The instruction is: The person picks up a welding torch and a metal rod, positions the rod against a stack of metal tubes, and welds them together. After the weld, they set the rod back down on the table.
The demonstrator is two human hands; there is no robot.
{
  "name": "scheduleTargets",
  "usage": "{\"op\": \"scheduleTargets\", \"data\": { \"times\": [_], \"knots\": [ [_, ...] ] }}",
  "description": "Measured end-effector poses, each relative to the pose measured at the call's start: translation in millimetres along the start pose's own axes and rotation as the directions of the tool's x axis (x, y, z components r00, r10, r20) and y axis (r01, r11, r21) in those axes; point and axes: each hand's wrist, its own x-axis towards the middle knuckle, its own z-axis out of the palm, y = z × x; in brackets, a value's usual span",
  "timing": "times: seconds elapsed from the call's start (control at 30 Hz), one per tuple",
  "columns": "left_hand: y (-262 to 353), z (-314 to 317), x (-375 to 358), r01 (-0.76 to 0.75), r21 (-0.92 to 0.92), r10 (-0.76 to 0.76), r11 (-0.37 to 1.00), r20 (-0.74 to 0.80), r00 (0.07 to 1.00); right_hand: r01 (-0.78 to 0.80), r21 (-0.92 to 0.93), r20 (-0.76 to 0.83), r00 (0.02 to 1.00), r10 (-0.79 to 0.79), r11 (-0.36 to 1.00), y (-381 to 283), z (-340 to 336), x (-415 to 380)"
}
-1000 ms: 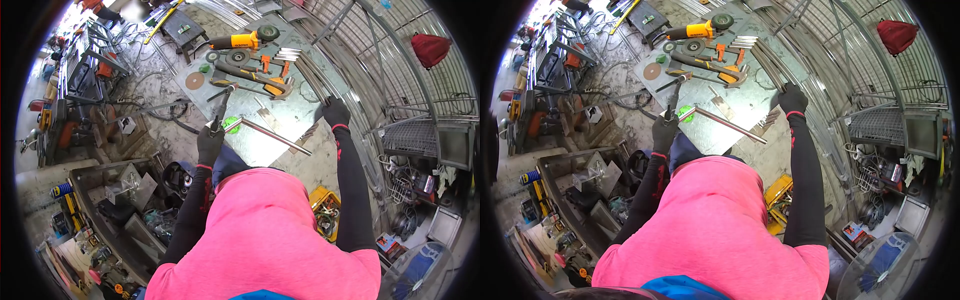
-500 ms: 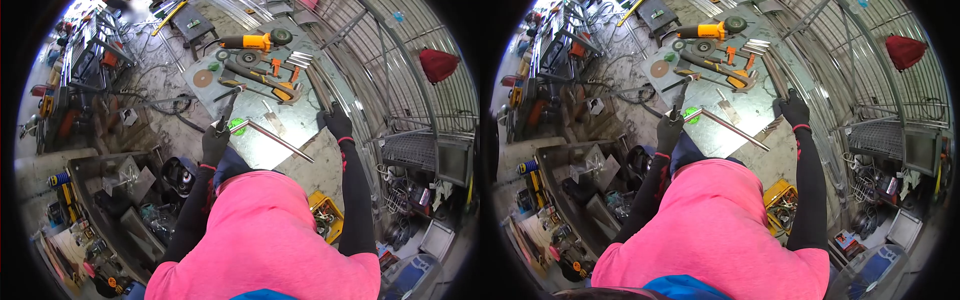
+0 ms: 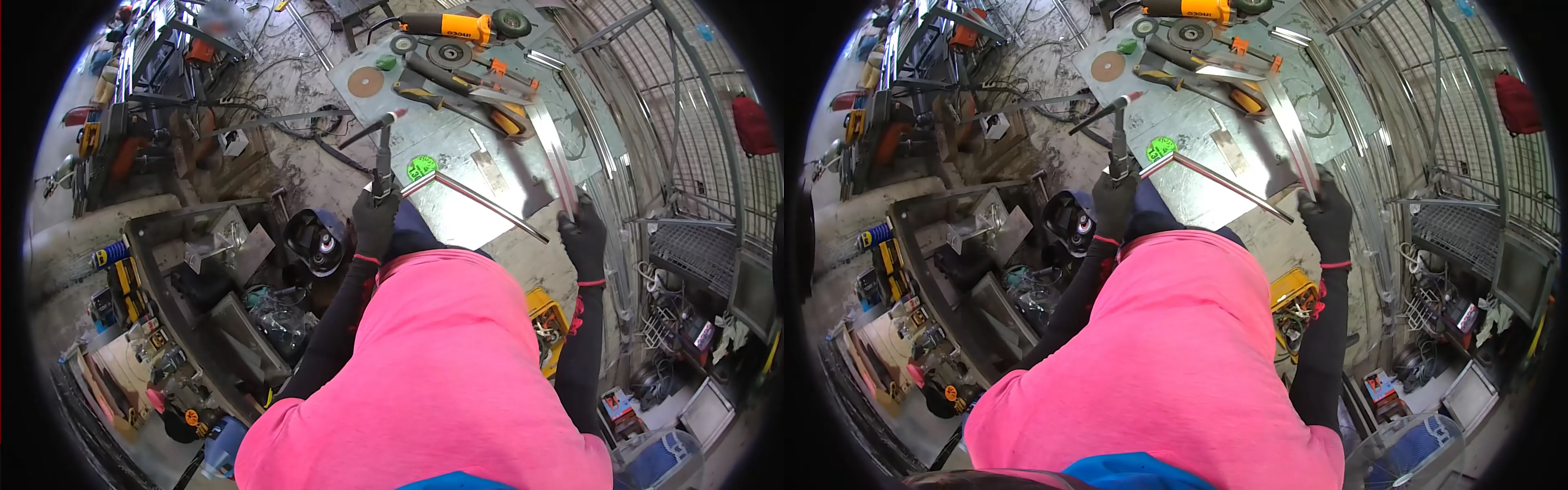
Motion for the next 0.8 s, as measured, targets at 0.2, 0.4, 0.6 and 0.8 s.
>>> {"op": "scheduleTargets", "data": {
  "times": [0.2,0.4,0.6,0.8],
  "knots": [
    [-11,-7,-2,0.015,-0.031,-0.017,0.999,-0.073,0.997,0.427,-0.066,0.214,0.889,-0.405,0.902,17,68,18],
    [-4,-5,6,0.046,-0.218,-0.064,0.975,-0.076,0.995,0.405,-0.146,0.328,0.881,-0.342,0.903,17,70,10],
    [-8,2,18,0.013,-0.304,-0.044,0.953,-0.096,0.994,0.503,-0.480,0.259,0.864,-0.432,0.719,-9,61,2],
    [0,4,17,-0.007,-0.260,-0.013,0.966,-0.076,0.997,0.628,-0.466,0.140,0.748,-0.649,0.623,-35,113,11]
  ]
}}
